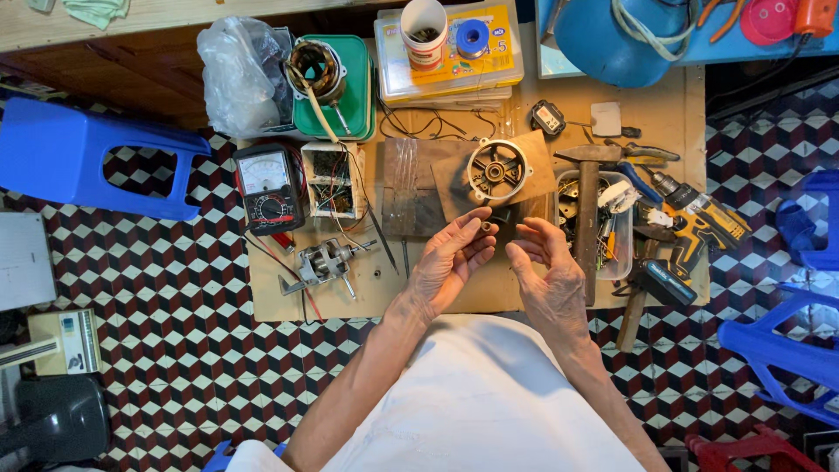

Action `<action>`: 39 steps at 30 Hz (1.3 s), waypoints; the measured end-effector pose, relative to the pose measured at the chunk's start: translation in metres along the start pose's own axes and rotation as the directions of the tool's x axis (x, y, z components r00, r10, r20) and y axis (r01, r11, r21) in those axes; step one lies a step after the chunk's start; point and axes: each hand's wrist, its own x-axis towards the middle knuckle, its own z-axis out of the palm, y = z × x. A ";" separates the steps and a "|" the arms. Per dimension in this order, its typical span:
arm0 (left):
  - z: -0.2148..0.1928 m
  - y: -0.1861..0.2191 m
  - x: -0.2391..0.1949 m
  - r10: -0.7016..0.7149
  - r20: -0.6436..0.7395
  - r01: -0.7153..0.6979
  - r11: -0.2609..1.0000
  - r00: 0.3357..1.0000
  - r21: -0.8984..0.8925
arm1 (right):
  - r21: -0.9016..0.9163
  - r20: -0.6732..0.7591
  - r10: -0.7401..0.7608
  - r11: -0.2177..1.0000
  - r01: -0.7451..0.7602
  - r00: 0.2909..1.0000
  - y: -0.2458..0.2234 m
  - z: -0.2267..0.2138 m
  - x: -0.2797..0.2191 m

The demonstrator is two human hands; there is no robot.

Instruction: The person handles a small cylindrical metal part and a disassembled motor housing on a cluttered workbench. They use a screwdriver to adjust internal components of the motor while holding the housing steady. The person repeatedly inserts and removes the screwdriver to manipulate parts inside the motor.

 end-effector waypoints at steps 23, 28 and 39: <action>-0.007 -0.015 0.001 -0.087 -0.016 0.088 0.995 0.996 0.044 | -0.016 -0.029 -0.061 0.998 0.060 0.998 0.009 0.010 -0.007; -0.008 -0.016 0.000 -0.105 -0.018 0.106 0.994 0.994 0.040 | -0.035 -0.025 -0.101 0.994 0.100 0.995 0.009 0.012 -0.008; -0.005 -0.019 -0.002 -0.065 -0.062 0.073 0.989 0.996 0.132 | -0.097 -0.032 -0.137 0.986 0.134 0.990 0.003 0.015 -0.007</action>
